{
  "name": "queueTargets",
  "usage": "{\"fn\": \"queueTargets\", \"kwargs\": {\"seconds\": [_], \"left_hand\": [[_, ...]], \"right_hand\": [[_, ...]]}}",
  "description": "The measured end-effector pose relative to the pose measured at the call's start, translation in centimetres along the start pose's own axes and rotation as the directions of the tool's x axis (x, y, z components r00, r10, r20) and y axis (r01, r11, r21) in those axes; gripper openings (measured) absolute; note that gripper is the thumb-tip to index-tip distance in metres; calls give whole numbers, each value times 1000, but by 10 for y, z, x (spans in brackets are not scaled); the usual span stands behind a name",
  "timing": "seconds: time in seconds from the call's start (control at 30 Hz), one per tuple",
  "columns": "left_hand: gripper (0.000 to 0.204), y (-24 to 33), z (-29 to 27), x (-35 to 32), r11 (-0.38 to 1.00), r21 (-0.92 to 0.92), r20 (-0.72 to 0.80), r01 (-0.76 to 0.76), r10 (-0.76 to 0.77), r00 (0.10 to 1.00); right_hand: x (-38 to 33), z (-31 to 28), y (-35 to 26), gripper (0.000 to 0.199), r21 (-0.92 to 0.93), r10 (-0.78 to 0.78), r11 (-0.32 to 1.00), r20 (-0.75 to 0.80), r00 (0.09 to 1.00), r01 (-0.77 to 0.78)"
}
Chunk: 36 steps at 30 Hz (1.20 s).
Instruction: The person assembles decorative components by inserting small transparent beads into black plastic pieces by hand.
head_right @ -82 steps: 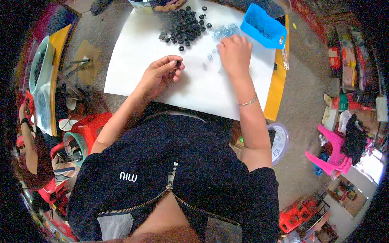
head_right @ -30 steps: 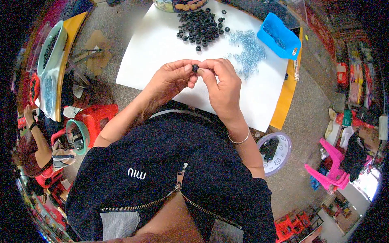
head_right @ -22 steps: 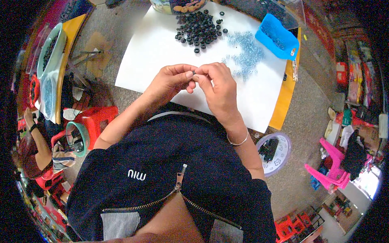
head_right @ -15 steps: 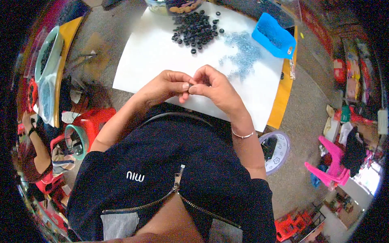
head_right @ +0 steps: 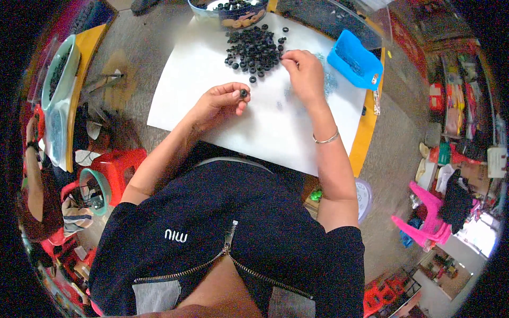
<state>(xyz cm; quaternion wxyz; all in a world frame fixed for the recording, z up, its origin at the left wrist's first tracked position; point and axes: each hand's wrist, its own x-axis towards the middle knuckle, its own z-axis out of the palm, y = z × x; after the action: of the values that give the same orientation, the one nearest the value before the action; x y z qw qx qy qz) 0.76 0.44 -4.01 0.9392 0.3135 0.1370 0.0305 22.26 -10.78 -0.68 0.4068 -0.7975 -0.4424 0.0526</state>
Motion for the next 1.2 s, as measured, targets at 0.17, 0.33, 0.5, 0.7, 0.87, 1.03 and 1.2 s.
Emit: {"fn": "queueTargets", "kwargs": {"seconds": [0.17, 0.33, 0.5, 0.7, 0.87, 1.03, 1.2], "left_hand": [[23, 1, 0, -1, 1000, -14, 16, 28, -27, 999], [24, 1, 0, -1, 999, -8, 24, 36, -36, 999], [25, 1, 0, -1, 999, -35, 32, 30, -28, 999], [25, 0, -1, 0, 998, -44, 35, 35, -34, 999], [23, 0, 1, -1, 999, -47, 37, 25, -23, 999], [22, 0, 0, 1, 999, -37, 36, 26, -25, 999], [22, 1, 0, 0, 999, -32, 42, 27, -25, 999]], "right_hand": [[0, 26, -22, 19, -209, -381, 898, 71, 922, 387], [18, 30, -6, 20, -170, -357, 916, 74, 931, 364], [32, 26, 9, 21, -208, -371, 905, 37, 928, 371], [31, 14, 17, 19, -153, -303, 942, -11, 953, 298], [19, 6, 20, 17, -180, -282, 943, 15, 959, 280], [4, 6, 12, 15, -195, -346, 912, 101, 933, 360], [1, 14, -1, 18, -300, -433, 840, 129, 892, 452]]}}
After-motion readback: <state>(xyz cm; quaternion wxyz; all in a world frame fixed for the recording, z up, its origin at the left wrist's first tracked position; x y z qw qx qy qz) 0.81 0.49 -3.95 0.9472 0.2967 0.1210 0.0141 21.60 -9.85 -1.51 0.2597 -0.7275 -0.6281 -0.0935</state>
